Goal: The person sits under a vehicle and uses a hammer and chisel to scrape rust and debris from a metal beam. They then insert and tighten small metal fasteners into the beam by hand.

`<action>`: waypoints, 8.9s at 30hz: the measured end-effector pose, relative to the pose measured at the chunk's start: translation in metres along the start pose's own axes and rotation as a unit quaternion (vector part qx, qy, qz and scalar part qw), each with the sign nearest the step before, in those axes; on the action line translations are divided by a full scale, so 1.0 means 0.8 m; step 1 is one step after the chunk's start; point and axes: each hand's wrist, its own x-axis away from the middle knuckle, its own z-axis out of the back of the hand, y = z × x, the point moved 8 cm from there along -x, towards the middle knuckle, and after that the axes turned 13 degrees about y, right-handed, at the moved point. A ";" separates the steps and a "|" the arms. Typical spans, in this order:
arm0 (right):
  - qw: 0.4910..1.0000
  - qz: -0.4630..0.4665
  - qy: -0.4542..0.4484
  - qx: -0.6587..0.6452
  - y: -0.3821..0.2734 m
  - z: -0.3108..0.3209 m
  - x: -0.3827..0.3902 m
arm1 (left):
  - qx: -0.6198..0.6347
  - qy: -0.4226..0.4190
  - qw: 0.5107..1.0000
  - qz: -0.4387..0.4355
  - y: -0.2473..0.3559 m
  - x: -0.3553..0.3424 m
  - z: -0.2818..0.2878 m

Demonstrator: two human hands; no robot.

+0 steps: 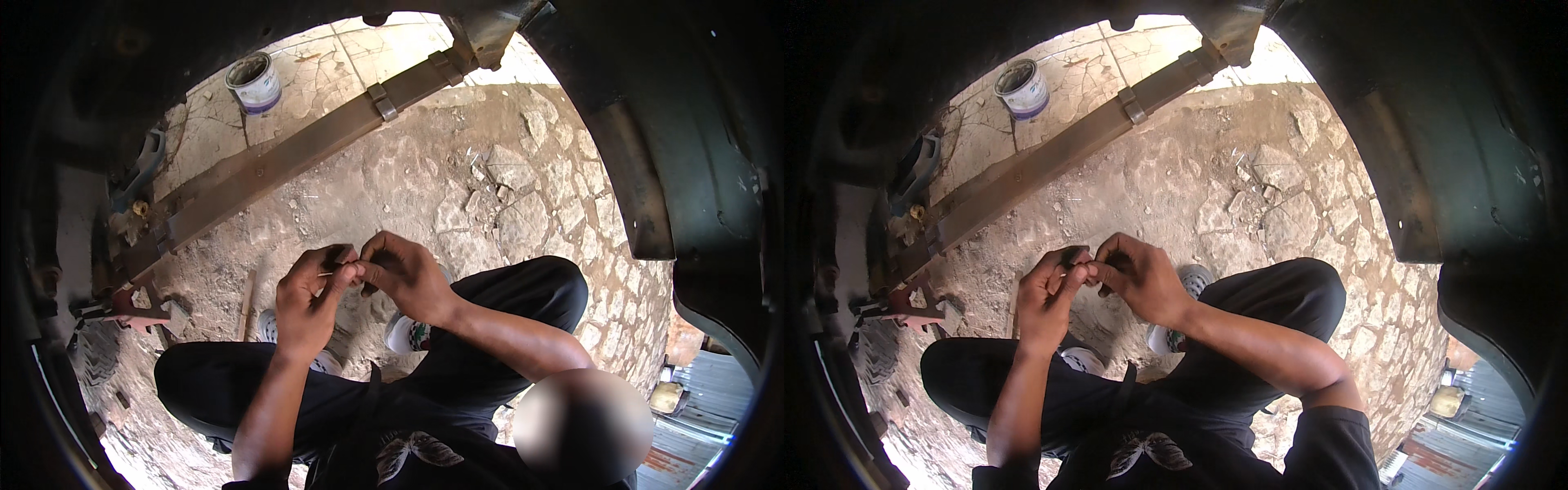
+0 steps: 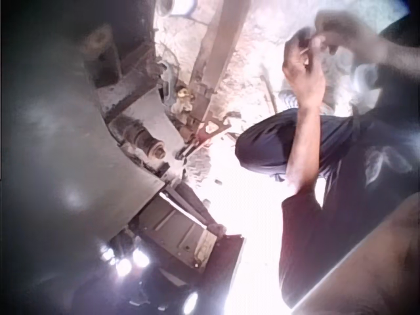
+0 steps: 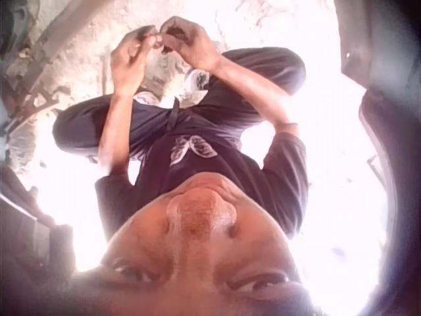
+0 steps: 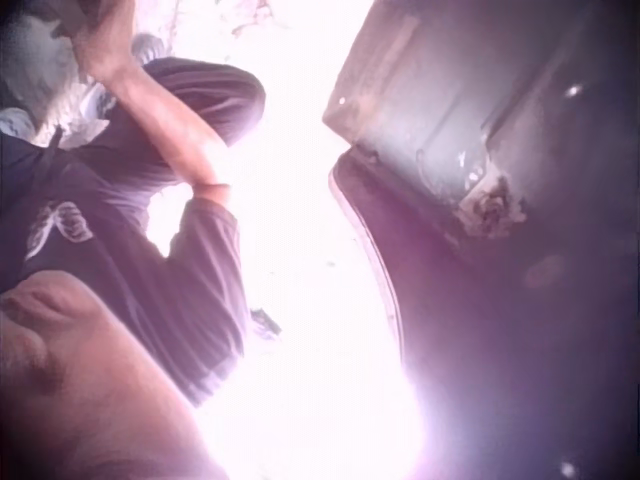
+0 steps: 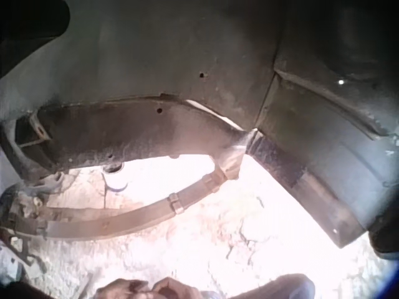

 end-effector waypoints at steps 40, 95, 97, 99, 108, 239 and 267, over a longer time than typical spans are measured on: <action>0.964 0.134 0.078 0.218 -0.157 0.142 0.031 | 0.127 0.212 0.968 -0.051 -0.053 -0.151 -0.098; 0.942 0.018 0.298 -0.154 -0.061 0.275 -0.287 | -0.267 0.056 0.908 -0.317 0.063 -0.357 -0.260; 0.940 0.027 0.318 -0.120 -0.069 0.276 -0.297 | -0.264 0.069 0.908 -0.318 0.067 -0.365 -0.262; 0.929 0.074 0.355 -0.070 -0.080 0.276 -0.312 | -0.269 0.069 0.903 -0.327 0.074 -0.373 -0.271; 0.918 0.053 0.392 -0.026 -0.069 0.291 -0.293 | -0.235 -0.019 0.937 -0.259 0.060 -0.375 -0.242; 0.898 0.009 0.433 -0.081 0.014 0.191 -0.325 | -0.273 -0.060 0.946 -0.164 -0.005 -0.352 -0.160; 0.832 0.030 0.554 -0.013 0.013 0.200 -0.288 | -0.259 -0.025 0.960 -0.107 -0.023 -0.358 -0.116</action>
